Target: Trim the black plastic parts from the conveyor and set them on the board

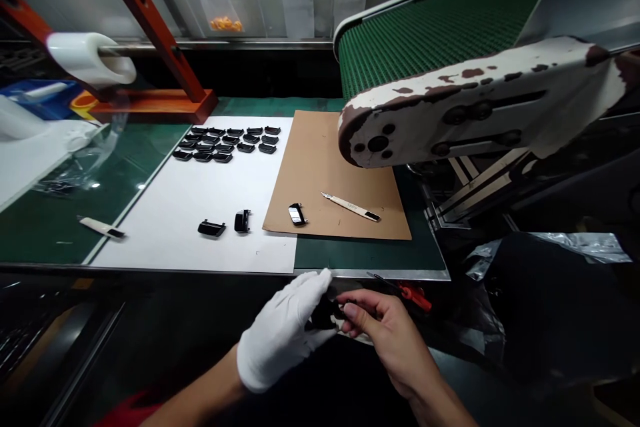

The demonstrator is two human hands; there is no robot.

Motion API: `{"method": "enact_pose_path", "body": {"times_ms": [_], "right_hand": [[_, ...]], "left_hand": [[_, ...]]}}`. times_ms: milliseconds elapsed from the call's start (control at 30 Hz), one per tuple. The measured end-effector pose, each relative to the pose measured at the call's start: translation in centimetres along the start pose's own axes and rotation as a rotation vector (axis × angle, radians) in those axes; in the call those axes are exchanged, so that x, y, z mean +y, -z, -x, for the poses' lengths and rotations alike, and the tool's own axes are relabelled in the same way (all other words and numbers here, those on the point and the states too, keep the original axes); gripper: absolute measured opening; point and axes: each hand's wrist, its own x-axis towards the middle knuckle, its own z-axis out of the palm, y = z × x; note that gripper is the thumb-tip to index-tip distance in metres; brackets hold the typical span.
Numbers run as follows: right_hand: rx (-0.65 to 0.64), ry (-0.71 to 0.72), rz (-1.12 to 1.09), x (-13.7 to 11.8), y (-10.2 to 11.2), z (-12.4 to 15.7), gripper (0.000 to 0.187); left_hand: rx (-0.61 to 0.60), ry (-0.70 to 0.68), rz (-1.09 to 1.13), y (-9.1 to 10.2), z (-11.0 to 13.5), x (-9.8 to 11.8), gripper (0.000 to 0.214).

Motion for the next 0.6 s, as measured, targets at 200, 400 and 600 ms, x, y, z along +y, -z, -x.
{"method": "enact_pose_path", "body": {"times_ms": [200,400,600], "right_hand": [[-0.105,-0.078,-0.155,1.2,0.7,0.4,0.024],[-0.362,-0.161,-0.231,2.9,-1.3,0.1,0.048],[-0.36,-0.124,-0.042,2.7,-1.3,-0.4,0.061]], "left_hand": [[0.145,-0.018,0.106,-1.5,2.5,0.7,0.07],[0.069,-0.191,0.305,0.6,1.8,1.6,0.071],[0.073,-0.259,0.285,1.8,0.4,1.1,0.06]]}}
